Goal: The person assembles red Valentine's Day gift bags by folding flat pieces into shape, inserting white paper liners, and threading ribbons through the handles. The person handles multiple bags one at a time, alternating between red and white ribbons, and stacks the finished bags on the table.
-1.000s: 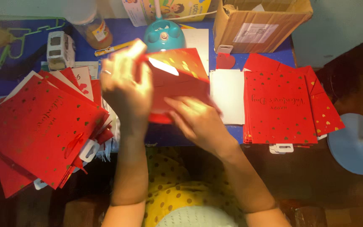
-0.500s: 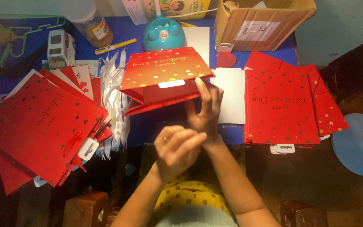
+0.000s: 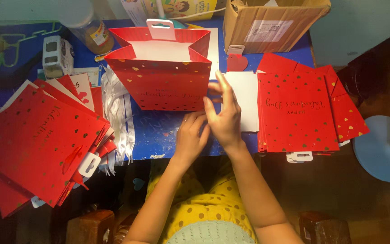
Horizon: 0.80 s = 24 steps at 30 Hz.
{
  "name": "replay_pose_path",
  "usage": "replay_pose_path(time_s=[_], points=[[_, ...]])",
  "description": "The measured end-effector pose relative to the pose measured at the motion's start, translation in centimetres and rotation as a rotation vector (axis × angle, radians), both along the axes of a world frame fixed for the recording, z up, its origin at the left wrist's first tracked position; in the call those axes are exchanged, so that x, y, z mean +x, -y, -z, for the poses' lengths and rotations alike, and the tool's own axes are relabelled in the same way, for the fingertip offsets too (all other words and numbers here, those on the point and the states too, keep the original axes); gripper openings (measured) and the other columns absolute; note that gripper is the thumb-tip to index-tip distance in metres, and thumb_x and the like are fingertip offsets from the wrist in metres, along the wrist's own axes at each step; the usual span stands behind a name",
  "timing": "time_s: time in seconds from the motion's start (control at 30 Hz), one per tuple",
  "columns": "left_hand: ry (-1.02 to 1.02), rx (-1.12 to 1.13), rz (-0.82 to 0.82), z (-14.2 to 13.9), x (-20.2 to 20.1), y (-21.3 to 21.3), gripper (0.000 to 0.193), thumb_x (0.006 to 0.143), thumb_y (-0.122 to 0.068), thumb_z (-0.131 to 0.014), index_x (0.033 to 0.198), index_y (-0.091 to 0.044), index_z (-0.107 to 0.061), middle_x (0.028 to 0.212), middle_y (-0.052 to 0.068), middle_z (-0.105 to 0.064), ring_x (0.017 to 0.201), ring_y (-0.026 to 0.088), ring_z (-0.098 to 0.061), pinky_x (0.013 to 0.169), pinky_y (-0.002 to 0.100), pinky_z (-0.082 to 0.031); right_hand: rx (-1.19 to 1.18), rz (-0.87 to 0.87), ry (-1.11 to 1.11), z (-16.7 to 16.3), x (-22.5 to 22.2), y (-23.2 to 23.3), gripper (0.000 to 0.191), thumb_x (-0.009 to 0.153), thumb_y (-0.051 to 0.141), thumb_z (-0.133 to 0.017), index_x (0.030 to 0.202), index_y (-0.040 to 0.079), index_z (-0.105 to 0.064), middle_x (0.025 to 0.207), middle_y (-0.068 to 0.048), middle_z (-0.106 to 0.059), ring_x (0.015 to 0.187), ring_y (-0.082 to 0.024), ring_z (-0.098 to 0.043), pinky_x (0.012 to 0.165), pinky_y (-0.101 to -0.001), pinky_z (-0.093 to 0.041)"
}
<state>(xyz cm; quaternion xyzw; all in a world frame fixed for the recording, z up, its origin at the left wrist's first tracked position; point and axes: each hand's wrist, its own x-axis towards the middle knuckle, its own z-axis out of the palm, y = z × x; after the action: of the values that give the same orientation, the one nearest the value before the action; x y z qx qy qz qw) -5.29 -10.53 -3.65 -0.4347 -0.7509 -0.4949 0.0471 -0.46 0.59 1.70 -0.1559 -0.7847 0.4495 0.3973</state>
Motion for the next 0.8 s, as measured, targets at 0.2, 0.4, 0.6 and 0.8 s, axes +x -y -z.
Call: replay_pose_path(time_s=[0.2, 0.4, 0.6, 0.8], points=[[0.096, -0.037, 0.053, 2.3, -0.5, -1.7, 0.029, 0.093, -0.006, -0.067, 0.122, -0.004, -0.071, 0.125, 0.016, -0.07, 0.115, 0.038, -0.066, 0.101, 0.043, -0.052, 0.326, 0.188, 0.257, 5.2, 4.3, -2.0, 0.041, 0.093, 0.003, -0.067, 0.133, 0.002, -0.063, 0.129, -0.018, -0.067, 0.12, -0.036, -0.061, 0.103, -0.0426, -0.05], [0.405, -0.062, 0.135, 2.5, 0.3, -4.6, 0.054, 0.089, 0.003, -0.051, 0.143, -0.001, -0.055, 0.132, 0.024, -0.066, 0.123, 0.039, -0.064, 0.106, 0.042, -0.05, 0.395, 0.28, 0.359, 8.3, 7.6, -3.4, 0.042, 0.096, -0.004, -0.054, 0.138, -0.008, -0.057, 0.14, -0.025, -0.06, 0.136, -0.041, -0.052, 0.114, -0.0474, -0.042], [0.602, -0.083, 0.199, 3.0, 0.9, -4.7, 0.064, 0.087, 0.006, -0.046, 0.151, 0.0, -0.045, 0.14, 0.026, -0.062, 0.131, 0.034, -0.062, 0.11, 0.038, -0.048, 0.365, 0.262, 0.414, 9.3, 7.6, -3.5, 0.05, 0.093, -0.009, -0.047, 0.142, -0.011, -0.051, 0.142, -0.027, -0.059, 0.141, -0.041, -0.049, 0.117, -0.0475, -0.041], [0.814, -0.06, 0.269, 3.3, 1.8, -3.0, 0.068, 0.087, 0.008, -0.048, 0.154, -0.001, -0.039, 0.143, 0.025, -0.06, 0.133, 0.03, -0.061, 0.108, 0.036, -0.05, 0.434, 0.271, 0.438, 9.3, 7.5, -3.2, 0.046, 0.095, -0.007, -0.051, 0.141, -0.01, -0.053, 0.14, -0.024, -0.06, 0.14, -0.04, -0.051, 0.118, -0.0478, -0.04]])
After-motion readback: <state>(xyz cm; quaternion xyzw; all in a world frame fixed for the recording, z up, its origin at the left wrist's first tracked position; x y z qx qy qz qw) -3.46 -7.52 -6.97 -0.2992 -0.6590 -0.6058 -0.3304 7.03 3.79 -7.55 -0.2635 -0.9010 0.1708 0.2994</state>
